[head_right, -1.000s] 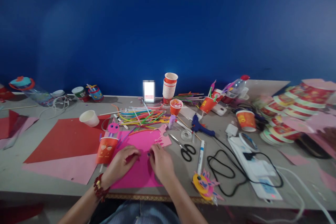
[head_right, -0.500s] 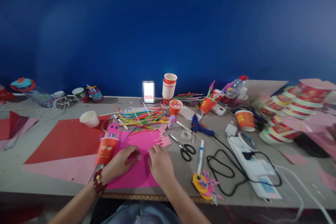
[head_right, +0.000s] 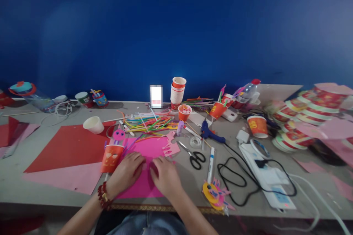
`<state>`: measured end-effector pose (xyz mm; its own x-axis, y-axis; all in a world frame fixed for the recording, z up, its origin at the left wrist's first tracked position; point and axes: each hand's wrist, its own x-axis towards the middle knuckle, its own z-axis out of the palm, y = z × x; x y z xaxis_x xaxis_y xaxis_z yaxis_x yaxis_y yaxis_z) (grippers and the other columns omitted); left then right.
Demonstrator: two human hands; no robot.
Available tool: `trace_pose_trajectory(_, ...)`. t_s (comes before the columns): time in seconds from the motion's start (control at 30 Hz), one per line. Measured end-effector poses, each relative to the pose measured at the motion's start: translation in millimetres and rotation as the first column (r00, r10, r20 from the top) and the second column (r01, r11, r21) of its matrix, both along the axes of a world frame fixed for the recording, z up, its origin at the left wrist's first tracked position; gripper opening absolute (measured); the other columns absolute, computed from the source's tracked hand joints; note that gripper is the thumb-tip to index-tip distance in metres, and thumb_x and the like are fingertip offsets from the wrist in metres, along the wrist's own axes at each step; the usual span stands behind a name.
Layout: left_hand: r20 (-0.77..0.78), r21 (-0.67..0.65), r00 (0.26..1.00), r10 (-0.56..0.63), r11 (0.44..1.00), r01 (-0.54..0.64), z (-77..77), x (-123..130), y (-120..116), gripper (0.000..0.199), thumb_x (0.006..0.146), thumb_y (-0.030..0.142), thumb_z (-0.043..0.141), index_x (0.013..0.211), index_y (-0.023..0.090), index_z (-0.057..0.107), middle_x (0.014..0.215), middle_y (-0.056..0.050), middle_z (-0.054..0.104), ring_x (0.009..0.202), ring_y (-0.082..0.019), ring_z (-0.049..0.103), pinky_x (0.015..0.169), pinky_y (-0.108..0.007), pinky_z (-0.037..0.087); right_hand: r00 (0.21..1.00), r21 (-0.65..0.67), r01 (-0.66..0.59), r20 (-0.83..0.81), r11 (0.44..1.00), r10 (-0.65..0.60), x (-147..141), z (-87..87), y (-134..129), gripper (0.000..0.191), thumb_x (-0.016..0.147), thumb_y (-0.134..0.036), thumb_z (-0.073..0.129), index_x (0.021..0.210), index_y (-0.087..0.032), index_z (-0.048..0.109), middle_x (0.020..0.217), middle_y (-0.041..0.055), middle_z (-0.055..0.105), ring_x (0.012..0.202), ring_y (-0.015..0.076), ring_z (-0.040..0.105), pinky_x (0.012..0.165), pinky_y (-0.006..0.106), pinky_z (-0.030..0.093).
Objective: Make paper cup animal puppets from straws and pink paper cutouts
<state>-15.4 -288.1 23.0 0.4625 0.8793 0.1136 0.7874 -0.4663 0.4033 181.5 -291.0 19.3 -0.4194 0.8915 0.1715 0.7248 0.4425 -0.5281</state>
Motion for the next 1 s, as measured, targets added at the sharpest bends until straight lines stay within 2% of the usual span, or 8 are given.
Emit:
trace_pose_trajectory(0.23,0.091,0.012,0.995,0.045,0.999,-0.046,-5.1,-4,-8,0.021,0.094,0.010,0.044,0.106,0.018,0.060,0.103,-0.009,0.062,0.099,-0.025,0.058,0.088,-0.041,0.050,0.986,0.034,0.084,-0.148,0.996,-0.078,33,4.9,3,0.014,0.093,-0.012,0.049,0.092,-0.021,0.060,0.086,0.0041,0.065,0.077,0.0199,0.062,0.070,0.028,0.045)
trace_pose_trajectory(0.47,0.110,0.042,0.993,0.050,0.998,-0.055,-4.9,4,-12,0.018,0.096,0.013,0.046,0.099,0.018,0.063,0.098,-0.008,0.064,0.097,-0.025,0.060,0.088,-0.043,0.051,0.995,0.003,-0.039,-0.096,0.999,0.039,16,-5.7,-7,0.017,0.092,-0.008,0.052,0.094,-0.021,0.063,0.093,0.0054,0.066,0.090,0.0221,0.063,0.079,0.031,0.047)
trace_pose_trajectory(0.6,0.160,0.095,0.987,0.007,0.995,-0.022,7.9,-1,-22,0.019,0.095,0.013,0.047,0.105,0.019,0.063,0.101,-0.008,0.066,0.097,-0.023,0.062,0.088,-0.040,0.052,0.996,-0.008,-0.062,-0.065,0.998,0.061,12,-7.9,-5,0.022,0.088,-0.005,0.052,0.099,-0.019,0.065,0.095,0.0071,0.065,0.092,0.0232,0.062,0.078,0.032,0.048)
trace_pose_trajectory(0.7,0.258,0.229,0.966,-0.015,0.972,-0.046,31.9,-32,-21,0.022,0.096,0.016,0.049,0.113,0.022,0.062,0.107,-0.008,0.068,0.104,-0.022,0.062,0.091,-0.036,0.052,0.993,-0.014,-0.066,-0.099,0.998,0.064,14,-10.6,-4,0.021,0.091,-0.009,0.049,0.099,-0.019,0.065,0.095,0.0079,0.064,0.091,0.0230,0.061,0.077,0.032,0.049)
trace_pose_trajectory(0.77,0.286,0.330,0.952,0.104,0.923,-0.200,47.9,-65,-7,0.020,0.095,0.021,0.052,0.110,0.022,0.065,0.106,-0.008,0.069,0.103,-0.022,0.064,0.093,-0.035,0.051,0.990,-0.009,-0.068,-0.124,0.998,0.066,16,-12.8,-6,0.020,0.093,-0.010,0.047,0.098,-0.019,0.065,0.095,0.0081,0.064,0.090,0.0228,0.061,0.077,0.032,0.049)
trace_pose_trajectory(0.83,0.220,0.317,0.932,0.287,0.883,-0.347,56.4,-100,15,0.022,0.096,0.027,0.050,0.109,0.021,0.066,0.110,-0.009,0.069,0.104,-0.024,0.064,0.094,-0.036,0.049,0.986,-0.004,-0.065,-0.153,0.998,0.063,16,-14.9,-8,0.020,0.094,-0.011,0.047,0.098,-0.020,0.064,0.095,0.0079,0.064,0.090,0.0226,0.061,0.078,0.032,0.048)
trace_pose_trajectory(0.9,0.026,0.188,0.905,0.425,0.887,-0.422,54.5,-130,41,0.027,0.096,0.028,0.044,0.109,0.020,0.066,0.111,-0.010,0.068,0.098,-0.025,0.065,0.083,-0.035,0.051,0.982,0.000,-0.058,-0.178,0.998,0.057,16,-16.8,-9,0.019,0.095,-0.012,0.048,0.098,-0.021,0.064,0.095,0.0072,0.065,0.090,0.0226,0.062,0.079,0.032,0.048)
trace_pose_trajectory(1.0,-0.147,0.056,0.914,0.377,0.926,-0.373,37.8,-153,71,0.023,0.089,0.020,0.049,0.103,0.020,0.068,0.106,-0.009,0.067,0.097,-0.025,0.065,0.080,-0.033,0.050,0.976,0.019,-0.051,-0.210,0.999,0.054,16,-19.4,-10,0.016,0.096,-0.014,0.049,0.096,-0.021,0.063,0.094,0.0065,0.065,0.090,0.0223,0.062,0.079,0.032,0.047)
